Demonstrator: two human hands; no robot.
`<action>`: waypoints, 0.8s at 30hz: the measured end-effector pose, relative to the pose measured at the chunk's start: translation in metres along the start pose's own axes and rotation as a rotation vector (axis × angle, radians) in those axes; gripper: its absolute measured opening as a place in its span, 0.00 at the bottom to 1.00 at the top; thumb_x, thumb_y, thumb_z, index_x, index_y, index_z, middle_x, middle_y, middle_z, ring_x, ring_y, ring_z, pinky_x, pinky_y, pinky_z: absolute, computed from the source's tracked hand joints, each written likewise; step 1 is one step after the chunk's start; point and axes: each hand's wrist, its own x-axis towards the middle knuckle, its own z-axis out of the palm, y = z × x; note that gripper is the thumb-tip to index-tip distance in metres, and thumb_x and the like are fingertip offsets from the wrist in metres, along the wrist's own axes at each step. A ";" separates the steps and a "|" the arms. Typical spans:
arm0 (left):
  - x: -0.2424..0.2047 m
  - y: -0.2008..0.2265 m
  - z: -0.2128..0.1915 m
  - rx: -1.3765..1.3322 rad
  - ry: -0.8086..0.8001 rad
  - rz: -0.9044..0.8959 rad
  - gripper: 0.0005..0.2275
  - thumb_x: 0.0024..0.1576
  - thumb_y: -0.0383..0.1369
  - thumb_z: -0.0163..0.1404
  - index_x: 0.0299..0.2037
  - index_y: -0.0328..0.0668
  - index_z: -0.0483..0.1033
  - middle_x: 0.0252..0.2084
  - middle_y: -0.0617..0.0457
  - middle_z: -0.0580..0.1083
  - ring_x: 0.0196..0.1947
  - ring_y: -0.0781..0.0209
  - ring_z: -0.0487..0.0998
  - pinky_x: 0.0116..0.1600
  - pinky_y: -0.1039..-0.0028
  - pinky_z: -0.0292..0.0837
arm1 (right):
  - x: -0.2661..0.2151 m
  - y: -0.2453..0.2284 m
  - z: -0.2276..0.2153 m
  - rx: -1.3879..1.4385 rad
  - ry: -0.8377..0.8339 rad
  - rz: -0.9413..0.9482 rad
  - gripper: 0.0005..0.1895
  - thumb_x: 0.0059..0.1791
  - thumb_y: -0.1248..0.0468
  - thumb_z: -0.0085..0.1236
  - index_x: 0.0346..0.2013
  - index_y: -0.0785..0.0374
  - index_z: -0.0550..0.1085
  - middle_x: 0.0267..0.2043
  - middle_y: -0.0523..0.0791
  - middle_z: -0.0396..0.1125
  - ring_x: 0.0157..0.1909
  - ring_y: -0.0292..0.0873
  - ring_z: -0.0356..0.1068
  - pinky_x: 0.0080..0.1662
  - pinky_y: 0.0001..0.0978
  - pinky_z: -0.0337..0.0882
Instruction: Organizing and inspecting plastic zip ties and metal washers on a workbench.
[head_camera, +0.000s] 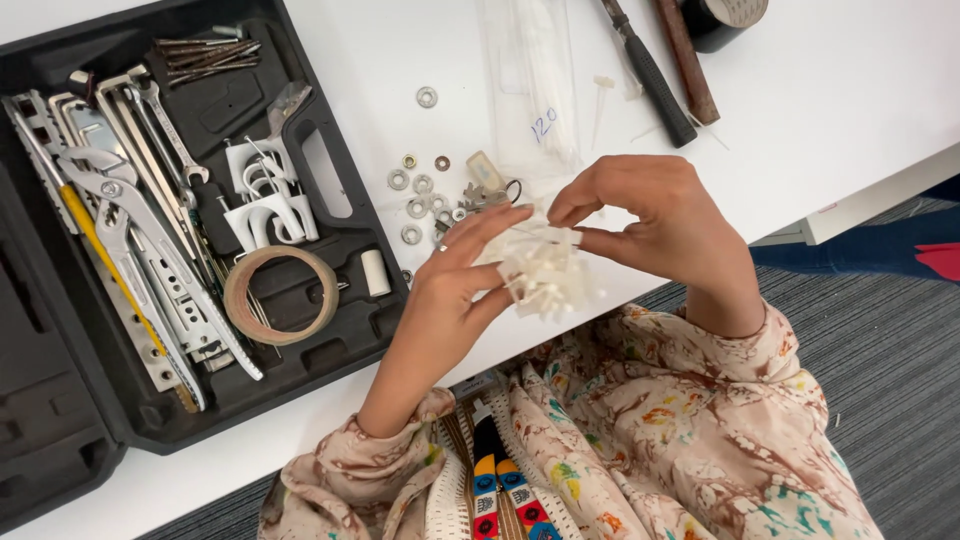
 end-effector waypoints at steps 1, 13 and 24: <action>-0.001 -0.001 0.002 0.003 0.003 -0.002 0.05 0.52 0.22 0.57 0.37 0.32 0.81 0.66 0.46 0.71 0.70 0.46 0.68 0.71 0.57 0.63 | 0.002 0.001 0.000 0.003 -0.002 -0.004 0.13 0.40 0.72 0.71 0.38 0.63 0.80 0.37 0.43 0.76 0.39 0.39 0.77 0.38 0.28 0.74; -0.018 -0.014 0.025 0.016 0.180 0.014 0.04 0.52 0.20 0.58 0.36 0.28 0.78 0.46 0.40 0.79 0.55 0.40 0.80 0.64 0.60 0.75 | -0.012 -0.001 0.019 0.043 0.168 -0.114 0.16 0.42 0.72 0.72 0.44 0.65 0.80 0.51 0.47 0.76 0.54 0.47 0.76 0.54 0.33 0.77; -0.012 0.003 0.034 0.397 0.449 0.052 0.17 0.48 0.19 0.59 0.49 0.30 0.80 0.49 0.44 0.78 0.50 0.43 0.80 0.55 0.62 0.75 | -0.035 -0.028 0.135 0.599 0.680 0.325 0.23 0.44 0.71 0.74 0.52 0.70 0.78 0.53 0.44 0.70 0.51 0.37 0.71 0.53 0.27 0.73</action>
